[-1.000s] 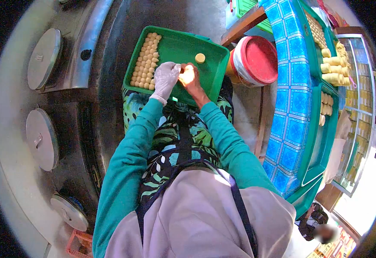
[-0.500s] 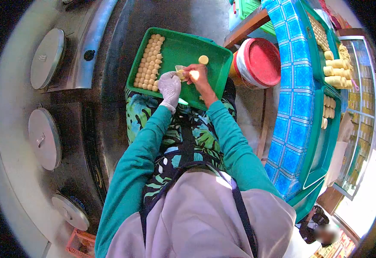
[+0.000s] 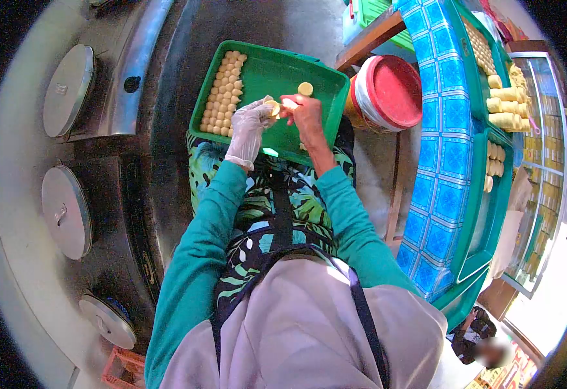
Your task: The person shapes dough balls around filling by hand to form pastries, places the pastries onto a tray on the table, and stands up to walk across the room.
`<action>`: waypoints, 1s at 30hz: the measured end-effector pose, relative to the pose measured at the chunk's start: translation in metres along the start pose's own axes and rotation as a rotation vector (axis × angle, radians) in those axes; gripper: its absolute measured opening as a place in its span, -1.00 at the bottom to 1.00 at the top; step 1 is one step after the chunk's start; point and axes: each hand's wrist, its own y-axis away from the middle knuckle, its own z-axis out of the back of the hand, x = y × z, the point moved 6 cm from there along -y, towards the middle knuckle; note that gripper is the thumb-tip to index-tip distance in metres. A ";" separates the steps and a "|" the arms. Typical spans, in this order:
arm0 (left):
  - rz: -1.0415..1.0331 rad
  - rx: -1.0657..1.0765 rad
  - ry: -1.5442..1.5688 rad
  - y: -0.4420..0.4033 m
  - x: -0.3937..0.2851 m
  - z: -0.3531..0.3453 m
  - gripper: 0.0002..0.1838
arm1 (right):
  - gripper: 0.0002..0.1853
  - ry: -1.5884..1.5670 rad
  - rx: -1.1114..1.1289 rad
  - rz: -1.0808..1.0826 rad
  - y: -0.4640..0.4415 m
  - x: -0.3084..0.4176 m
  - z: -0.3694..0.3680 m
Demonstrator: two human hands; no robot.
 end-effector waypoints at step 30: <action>0.119 0.378 0.075 0.067 0.008 -0.037 -0.68 | -0.77 -0.421 -0.207 -0.006 0.090 0.013 0.025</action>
